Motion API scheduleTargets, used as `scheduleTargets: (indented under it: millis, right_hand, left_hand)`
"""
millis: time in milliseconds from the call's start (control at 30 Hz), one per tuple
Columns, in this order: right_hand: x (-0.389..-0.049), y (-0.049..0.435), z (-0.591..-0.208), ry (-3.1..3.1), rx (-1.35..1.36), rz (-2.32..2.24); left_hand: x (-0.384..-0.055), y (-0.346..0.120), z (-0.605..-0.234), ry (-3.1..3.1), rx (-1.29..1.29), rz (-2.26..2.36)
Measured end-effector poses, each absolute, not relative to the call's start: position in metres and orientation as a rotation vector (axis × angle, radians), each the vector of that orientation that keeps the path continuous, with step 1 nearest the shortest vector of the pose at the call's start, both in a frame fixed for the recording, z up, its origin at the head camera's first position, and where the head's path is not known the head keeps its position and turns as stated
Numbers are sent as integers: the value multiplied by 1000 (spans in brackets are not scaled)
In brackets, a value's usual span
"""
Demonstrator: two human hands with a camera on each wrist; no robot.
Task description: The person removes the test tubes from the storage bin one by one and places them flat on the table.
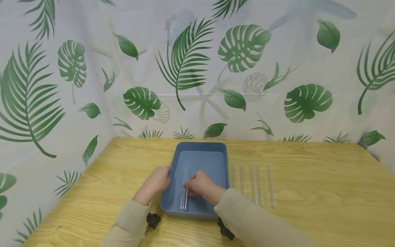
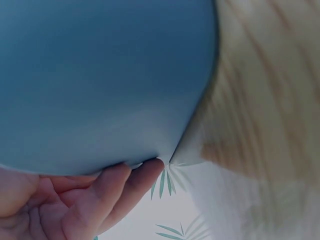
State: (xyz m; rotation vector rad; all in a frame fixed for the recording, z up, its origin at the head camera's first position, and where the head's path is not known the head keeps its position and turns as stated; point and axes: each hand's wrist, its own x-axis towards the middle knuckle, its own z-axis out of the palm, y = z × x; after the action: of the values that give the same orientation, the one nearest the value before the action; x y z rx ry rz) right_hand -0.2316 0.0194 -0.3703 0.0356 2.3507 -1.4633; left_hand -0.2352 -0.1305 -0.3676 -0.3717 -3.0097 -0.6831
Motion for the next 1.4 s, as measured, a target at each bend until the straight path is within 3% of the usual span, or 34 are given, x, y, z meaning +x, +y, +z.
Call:
scheduleTargets:
  millis: [1400]
  right_hand:
    - [-223,189,-357,2310,-88,-1516]
  left_hand:
    - [-236,-131,-368,-2992,-409,-754]
